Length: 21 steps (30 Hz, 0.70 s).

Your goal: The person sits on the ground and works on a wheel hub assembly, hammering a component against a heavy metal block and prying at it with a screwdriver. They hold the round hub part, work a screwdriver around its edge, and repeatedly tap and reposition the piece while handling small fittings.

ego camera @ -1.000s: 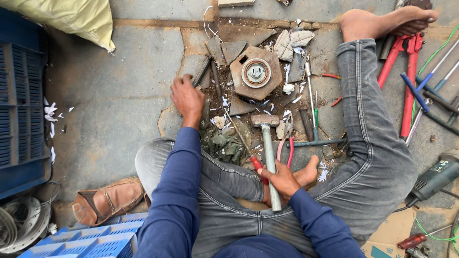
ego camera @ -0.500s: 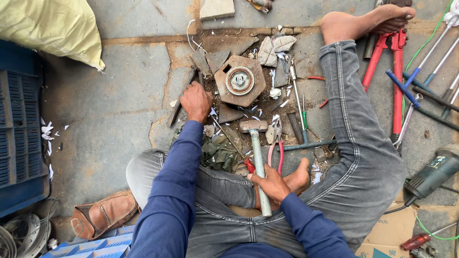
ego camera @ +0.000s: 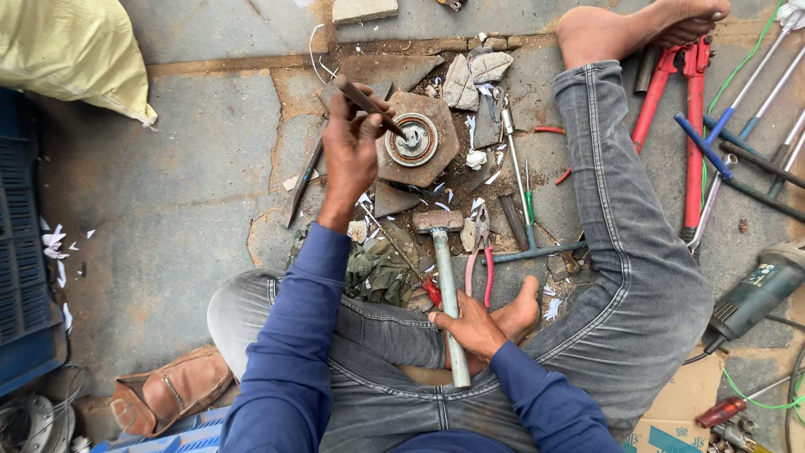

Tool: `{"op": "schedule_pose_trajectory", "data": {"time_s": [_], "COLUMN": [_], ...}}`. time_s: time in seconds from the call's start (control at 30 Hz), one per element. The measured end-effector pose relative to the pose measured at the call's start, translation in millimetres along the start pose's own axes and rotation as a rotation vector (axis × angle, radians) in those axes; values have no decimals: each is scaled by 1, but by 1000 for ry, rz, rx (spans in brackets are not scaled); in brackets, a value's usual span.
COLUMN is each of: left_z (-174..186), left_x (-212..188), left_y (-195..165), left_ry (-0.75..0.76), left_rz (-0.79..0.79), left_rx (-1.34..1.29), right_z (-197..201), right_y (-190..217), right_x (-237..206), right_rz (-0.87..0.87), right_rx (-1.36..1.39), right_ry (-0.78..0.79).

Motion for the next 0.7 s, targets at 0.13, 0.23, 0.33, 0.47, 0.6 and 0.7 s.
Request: {"op": "schedule_pose_trajectory", "data": {"time_s": [0.13, 0.23, 0.33, 0.47, 0.6, 0.7], "left_z": [-7, -6, -5, -5, -7, -7], "left_x": [-6, -7, -5, -4, -7, -9], "left_y": [13, 20, 22, 18, 12, 8], "left_ry": [-7, 3, -9, 30, 65, 64], "left_rz": [-99, -162, -200, -211, -225, -287], "left_rx": [-62, 40, 59, 133, 191, 168], "right_z": [-2, -5, -8, -8, -11, -15], "right_y": [1, 2, 3, 1, -2, -2], "right_x": [1, 3, 5, 5, 8, 15], "right_rz": [-82, -95, -77, -109, -105, -101], "right_rx": [-16, -4, -11, -10, 21, 208], "right_ry": [6, 13, 29, 50, -3, -47]}}
Point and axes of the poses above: each hand's wrist, its own x-axis towards the middle knuckle, its own z-axis out of the back of the hand, y = z × x, the point moved 1 cm from there along x, towards the middle knuckle, and after that the axes turned 13 degrees about -y, right-handed, at the moved point
